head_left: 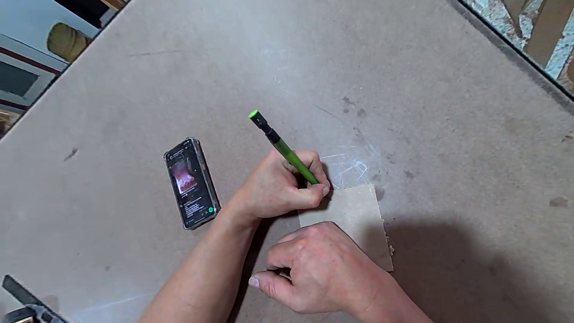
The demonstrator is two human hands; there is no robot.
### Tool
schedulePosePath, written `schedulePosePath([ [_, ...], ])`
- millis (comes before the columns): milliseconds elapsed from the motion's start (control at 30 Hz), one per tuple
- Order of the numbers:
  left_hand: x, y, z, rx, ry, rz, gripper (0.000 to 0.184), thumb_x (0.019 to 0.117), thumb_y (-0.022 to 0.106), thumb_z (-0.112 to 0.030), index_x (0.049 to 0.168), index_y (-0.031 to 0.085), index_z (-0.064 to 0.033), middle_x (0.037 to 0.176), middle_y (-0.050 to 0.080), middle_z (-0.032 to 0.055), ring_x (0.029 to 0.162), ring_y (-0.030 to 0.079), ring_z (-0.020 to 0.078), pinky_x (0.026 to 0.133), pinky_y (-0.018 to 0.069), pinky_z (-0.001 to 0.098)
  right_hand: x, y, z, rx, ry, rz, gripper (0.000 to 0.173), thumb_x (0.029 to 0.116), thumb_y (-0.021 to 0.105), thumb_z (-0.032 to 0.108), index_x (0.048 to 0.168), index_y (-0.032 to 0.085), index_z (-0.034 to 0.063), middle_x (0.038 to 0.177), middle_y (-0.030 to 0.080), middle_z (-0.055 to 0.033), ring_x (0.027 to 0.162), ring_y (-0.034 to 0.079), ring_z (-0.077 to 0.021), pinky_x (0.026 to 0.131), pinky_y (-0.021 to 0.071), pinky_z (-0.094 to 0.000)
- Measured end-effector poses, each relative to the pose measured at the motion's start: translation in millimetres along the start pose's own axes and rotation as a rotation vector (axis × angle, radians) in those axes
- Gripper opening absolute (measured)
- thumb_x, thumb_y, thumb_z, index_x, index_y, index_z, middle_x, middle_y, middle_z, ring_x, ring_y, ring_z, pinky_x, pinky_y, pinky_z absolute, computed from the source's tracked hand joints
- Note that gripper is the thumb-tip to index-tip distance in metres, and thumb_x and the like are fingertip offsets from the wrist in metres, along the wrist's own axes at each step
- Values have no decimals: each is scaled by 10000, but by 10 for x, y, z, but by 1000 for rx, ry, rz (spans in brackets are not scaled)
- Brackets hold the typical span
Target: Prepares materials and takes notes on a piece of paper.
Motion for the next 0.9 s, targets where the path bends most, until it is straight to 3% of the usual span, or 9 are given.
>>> schedulePosePath([
  [200, -3, 25, -1, -14, 1, 20, 62, 851, 713, -73, 806, 672, -87, 717, 671, -1, 572, 580, 49, 478, 443, 196, -4, 6, 6, -2, -7, -1, 460, 1039, 517, 509, 773, 682, 171, 687, 603, 51, 659, 610, -81, 557, 470, -330],
  [333, -9, -9, -2, -10, 5, -81, 55, 840, 697, -61, 818, 659, -93, 719, 672, -6, 562, 574, 40, 473, 440, 183, -2, 5, 2, -7, 1, 12, 462, 1042, 507, 513, 792, 696, 175, 704, 621, 50, 677, 624, -87, 569, 478, -342],
  [500, -7, 42, -16, 18, -20, -24, 39, 841, 704, -74, 815, 678, -89, 701, 664, -13, 540, 558, 35, 450, 420, 179, -2, 12, 7, -2, -1, 10, 458, 1045, 504, 507, 796, 700, 177, 710, 629, 52, 689, 630, -86, 578, 479, -346],
  [633, -6, 41, -5, -10, -11, -9, 29, 855, 715, -64, 844, 689, -71, 734, 688, 4, 578, 597, 50, 485, 473, 189, -9, 10, 0, -1, 2, 11, 461, 1044, 505, 512, 790, 692, 177, 703, 621, 56, 679, 622, -81, 573, 472, -338],
  [733, 1, 47, 1, -27, -17, 14, 41, 841, 704, -64, 817, 675, -80, 716, 670, 1, 555, 571, 45, 462, 436, 187, -3, 7, 4, -8, 3, 1, 461, 1040, 510, 518, 780, 691, 183, 690, 612, 60, 665, 617, -78, 561, 469, -333],
  [900, 7, 36, -8, -4, -2, -2, 34, 861, 731, -72, 863, 699, -63, 759, 696, 11, 601, 612, 56, 503, 489, 190, -3, -2, -5, -1, 5, 2, 462, 1040, 513, 518, 777, 686, 179, 693, 608, 59, 663, 611, -74, 559, 468, -327],
])
Point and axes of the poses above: each hand's wrist, its own x-axis towards the middle knuckle, its own y-axis out of the palm, z = x × y, the point moved 9 cm from there along x, towards the middle knuckle
